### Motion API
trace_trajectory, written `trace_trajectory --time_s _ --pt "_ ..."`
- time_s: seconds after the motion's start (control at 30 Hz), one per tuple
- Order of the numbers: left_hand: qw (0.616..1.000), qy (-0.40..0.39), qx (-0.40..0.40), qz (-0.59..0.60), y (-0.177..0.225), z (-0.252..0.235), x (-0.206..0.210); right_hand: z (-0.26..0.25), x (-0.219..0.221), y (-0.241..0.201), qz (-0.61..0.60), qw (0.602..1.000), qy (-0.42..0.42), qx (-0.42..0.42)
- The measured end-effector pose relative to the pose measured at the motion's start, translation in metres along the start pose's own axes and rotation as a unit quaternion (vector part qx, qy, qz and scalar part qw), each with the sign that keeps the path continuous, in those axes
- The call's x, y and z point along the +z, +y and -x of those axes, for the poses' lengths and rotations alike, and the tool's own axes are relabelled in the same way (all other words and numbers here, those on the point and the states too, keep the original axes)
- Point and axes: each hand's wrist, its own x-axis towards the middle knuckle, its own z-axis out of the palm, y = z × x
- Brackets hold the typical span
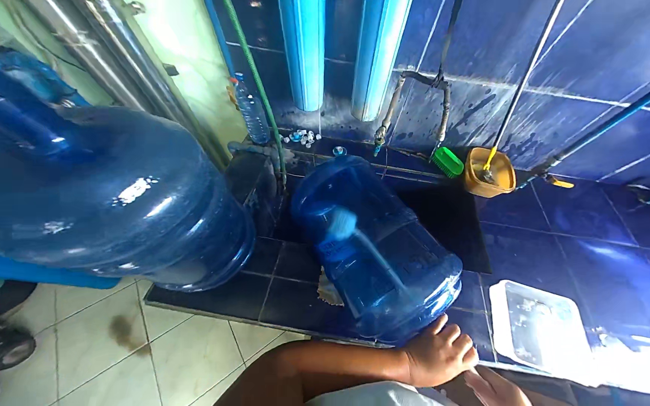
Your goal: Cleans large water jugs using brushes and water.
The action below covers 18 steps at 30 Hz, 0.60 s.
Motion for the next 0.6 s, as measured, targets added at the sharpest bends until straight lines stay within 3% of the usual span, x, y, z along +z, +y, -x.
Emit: trace_trajectory --time_s 0.07,0.13,0.2,0.27,0.37,0.43,0.5,0.6 --pt "0.999 -0.021 -0.004 0.030 -0.004 -0.001 -0.006 -0.014 0.036 -0.020 -0.236 0.969 -0.010 0.068" --pt "0.998 -0.029 -0.005 0.046 -0.015 -0.001 -0.009 -0.017 0.048 -0.024 -0.347 0.933 -0.031 0.092" --pt "0.998 -0.032 0.003 0.059 -0.029 -0.003 -0.014 -0.010 0.042 -0.020 -0.237 0.970 -0.004 0.048" --pt "0.995 -0.057 0.007 0.082 -0.044 -0.007 -0.022 0.003 0.026 -0.010 0.005 0.998 0.062 -0.022" --pt "0.986 -0.127 0.013 0.107 -0.072 -0.020 -0.046 0.022 -0.005 0.010 0.204 0.962 0.146 -0.106" --pt "0.977 -0.172 0.008 0.121 -0.087 -0.030 -0.064 0.044 -0.021 0.019 0.176 0.974 0.127 -0.057" --pt "0.969 -0.206 -0.003 0.136 -0.109 -0.041 -0.079 0.070 -0.026 0.028 0.062 0.995 0.067 0.032" --pt "0.979 -0.131 0.043 0.149 -0.155 -0.043 -0.080 0.098 -0.026 0.027 -0.042 0.996 0.023 0.075"
